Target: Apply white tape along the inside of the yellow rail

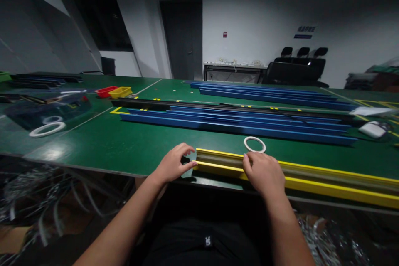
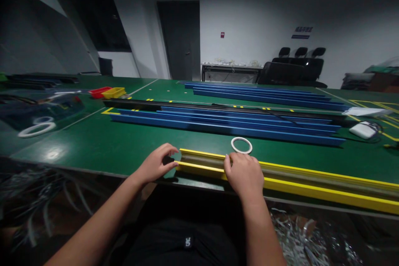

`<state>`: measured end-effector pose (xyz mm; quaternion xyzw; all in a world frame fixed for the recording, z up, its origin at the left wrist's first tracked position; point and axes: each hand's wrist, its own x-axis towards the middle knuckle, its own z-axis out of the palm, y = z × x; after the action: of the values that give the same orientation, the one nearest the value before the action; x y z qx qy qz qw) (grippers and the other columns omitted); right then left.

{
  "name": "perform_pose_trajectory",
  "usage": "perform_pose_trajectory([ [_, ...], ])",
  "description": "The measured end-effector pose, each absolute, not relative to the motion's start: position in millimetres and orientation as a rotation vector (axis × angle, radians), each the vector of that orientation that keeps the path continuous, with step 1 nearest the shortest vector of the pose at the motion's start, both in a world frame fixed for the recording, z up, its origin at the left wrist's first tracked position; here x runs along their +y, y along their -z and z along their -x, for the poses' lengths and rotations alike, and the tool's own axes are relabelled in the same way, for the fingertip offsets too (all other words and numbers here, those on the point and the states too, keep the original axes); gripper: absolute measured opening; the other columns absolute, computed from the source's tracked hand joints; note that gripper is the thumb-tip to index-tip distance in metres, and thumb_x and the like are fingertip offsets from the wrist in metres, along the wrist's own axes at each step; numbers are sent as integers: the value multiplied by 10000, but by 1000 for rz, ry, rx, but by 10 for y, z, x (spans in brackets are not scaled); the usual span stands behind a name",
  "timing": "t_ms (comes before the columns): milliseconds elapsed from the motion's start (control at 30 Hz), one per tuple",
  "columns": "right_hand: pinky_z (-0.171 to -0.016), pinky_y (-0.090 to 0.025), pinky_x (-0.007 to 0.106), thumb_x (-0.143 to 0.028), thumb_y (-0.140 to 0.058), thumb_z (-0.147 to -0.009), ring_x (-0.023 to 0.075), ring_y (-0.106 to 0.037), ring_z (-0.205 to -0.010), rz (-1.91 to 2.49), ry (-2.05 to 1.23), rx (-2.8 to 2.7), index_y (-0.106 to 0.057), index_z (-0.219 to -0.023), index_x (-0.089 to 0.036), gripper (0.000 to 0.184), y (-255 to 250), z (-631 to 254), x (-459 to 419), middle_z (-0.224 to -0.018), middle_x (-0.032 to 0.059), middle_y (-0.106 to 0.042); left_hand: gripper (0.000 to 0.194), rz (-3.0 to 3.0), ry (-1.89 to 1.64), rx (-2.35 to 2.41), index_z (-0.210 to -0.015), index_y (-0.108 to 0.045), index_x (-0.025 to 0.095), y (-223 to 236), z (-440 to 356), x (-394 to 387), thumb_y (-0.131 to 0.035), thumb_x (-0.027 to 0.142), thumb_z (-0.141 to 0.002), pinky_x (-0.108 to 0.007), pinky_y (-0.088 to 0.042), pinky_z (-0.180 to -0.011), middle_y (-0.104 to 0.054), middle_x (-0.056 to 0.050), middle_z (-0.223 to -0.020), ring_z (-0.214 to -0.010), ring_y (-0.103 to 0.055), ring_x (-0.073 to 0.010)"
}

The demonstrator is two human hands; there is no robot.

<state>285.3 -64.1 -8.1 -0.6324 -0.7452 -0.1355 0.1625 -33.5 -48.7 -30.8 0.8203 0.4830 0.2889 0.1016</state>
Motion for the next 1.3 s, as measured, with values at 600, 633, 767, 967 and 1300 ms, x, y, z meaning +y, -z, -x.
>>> perform_pose_trajectory([
  [600,-726,-337,352,-347,-359,-981,217,-612,-766,1779,460,-2135,-647,-763,-209,387,103,-2841,-651,-810,71,-710,494,-2679,-526,1621,-1166,-679,262,391,299,-523,-503,629,-887,-283,-471,-744,-690,-50,-944,-874,-649,-202],
  [633,-724,-338,351,-345,-359,-980,218,-612,-765,1780,456,-2135,-651,-765,-209,387,107,-2842,-648,-815,71,-712,492,-2678,-523,1627,-1160,-683,262,388,295,-524,-504,629,-886,-280,-471,-734,-690,-49,-940,-863,-648,-199],
  [767,-731,-340,346,-338,-365,-976,215,-611,-771,1780,444,-2128,-653,-757,-206,385,119,-2847,-632,-815,74,-713,488,-2656,-527,1637,-1156,-685,260,379,286,-522,-521,625,-876,-272,-470,-704,-688,-46,-924,-817,-640,-186],
  [967,-745,-334,346,-338,-354,-980,210,-605,-786,1782,438,-2115,-653,-757,-201,398,121,-2844,-629,-819,85,-714,489,-2674,-513,1630,-1174,-660,260,376,286,-524,-511,623,-882,-272,-464,-701,-680,-38,-958,-836,-640,-189],
  [1300,-752,-329,345,-347,-347,-986,211,-602,-802,1781,422,-2108,-655,-778,-203,398,125,-2839,-643,-828,84,-711,439,-2673,-487,1601,-1140,-657,260,361,277,-519,-508,596,-898,-272,-433,-678,-667,-35,-959,-808,-621,-181],
])
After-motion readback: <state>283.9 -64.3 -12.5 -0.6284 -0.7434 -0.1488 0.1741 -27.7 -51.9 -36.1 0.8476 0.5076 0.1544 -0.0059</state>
